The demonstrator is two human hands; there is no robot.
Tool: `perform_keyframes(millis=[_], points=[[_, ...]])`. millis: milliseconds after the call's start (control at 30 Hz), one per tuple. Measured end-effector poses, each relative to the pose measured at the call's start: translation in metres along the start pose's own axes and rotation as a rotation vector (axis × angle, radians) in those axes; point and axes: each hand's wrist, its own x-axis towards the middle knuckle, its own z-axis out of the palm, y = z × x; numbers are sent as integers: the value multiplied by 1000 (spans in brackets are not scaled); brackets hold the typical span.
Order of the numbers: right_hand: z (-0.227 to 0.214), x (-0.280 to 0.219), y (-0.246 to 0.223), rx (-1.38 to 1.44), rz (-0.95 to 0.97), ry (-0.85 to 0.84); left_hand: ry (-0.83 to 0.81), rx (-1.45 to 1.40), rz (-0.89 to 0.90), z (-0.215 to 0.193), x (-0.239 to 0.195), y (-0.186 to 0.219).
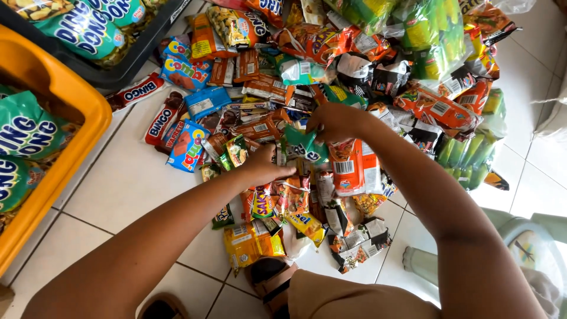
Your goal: Sorting various snack packs from a pile on the floor into a yellow plastic basket.
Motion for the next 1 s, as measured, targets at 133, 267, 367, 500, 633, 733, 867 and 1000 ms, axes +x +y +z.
perform_keyframes(millis=[133, 267, 367, 500, 633, 733, 867, 1000], points=[[-44, -16, -25, 343, -182, -90, -33, -306, 66, -7, -26, 22], [-41, -13, -26, 732, -310, -31, 43, -629, 129, -22, -41, 29], [-14, 0, -17, 960, -227, 15, 212, -661, 199, -35, -49, 31], [-16, 9, -64, 1213, -183, 41, 365, -682, 331, -57, -68, 43], [-14, 26, -91, 1214, -131, 202, 374, -746, 242, -88, -94, 56], [-20, 38, -101, 1352, -209, 230, 396, -787, 213, -109, -110, 55], [-60, 50, -164, 1298, -221, 184, 582, -719, 298, -141, -147, 52], [-78, 77, -214, 1213, -199, 179, 756, -488, 455, -174, -180, 29]])
